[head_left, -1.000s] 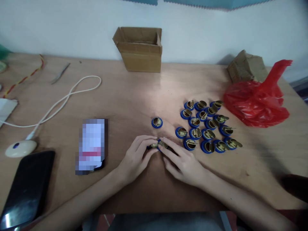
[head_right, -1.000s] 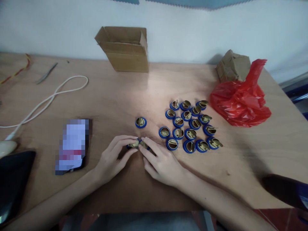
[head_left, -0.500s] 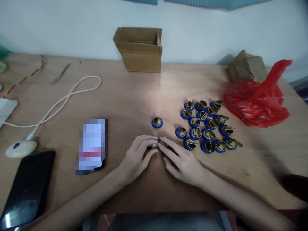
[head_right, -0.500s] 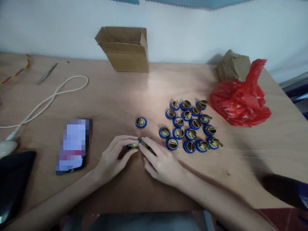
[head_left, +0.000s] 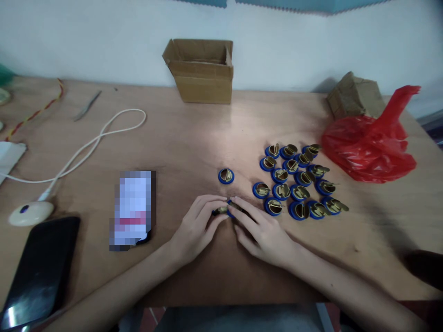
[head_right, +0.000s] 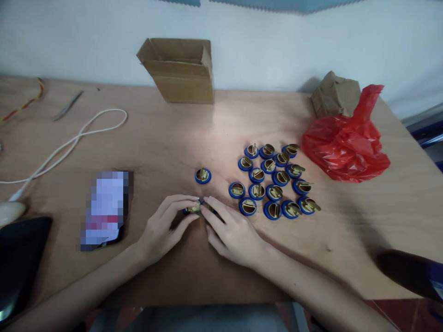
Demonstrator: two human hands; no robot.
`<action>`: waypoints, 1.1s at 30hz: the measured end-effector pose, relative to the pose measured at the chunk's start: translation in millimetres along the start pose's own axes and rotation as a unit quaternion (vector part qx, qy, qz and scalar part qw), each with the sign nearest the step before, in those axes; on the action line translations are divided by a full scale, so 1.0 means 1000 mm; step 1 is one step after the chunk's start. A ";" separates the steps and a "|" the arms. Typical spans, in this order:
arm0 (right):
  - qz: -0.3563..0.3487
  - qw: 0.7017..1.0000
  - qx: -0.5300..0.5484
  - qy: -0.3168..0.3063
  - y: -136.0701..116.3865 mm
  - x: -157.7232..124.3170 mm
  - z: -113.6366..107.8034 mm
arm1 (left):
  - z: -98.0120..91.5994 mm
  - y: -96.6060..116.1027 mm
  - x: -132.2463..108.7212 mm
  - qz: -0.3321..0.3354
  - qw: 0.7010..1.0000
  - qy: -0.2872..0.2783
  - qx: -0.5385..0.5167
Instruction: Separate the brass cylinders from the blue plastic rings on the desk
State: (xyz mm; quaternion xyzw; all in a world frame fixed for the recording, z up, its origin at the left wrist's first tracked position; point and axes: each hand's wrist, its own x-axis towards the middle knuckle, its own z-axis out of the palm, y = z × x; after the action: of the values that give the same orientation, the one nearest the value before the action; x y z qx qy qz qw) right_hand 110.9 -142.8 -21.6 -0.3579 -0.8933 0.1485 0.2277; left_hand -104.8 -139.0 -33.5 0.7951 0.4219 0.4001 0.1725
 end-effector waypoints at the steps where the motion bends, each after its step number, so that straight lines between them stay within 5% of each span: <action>1: 0.002 1.000 0.003 0.002 0.000 0.000 0.000 | 0.000 0.000 0.000 0.000 1.000 -0.001 -0.001; 33: 0.003 1.000 0.014 0.002 0.000 0.000 -0.002 | 0.000 0.001 0.000 -0.005 1.000 0.000 0.007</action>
State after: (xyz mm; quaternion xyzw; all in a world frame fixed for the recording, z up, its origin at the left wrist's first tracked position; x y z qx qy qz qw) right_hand 111.2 -142.7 -20.0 -0.3574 -0.8897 0.1606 0.2345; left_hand -104.0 -139.8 -33.4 0.7941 0.4284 0.3966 0.1691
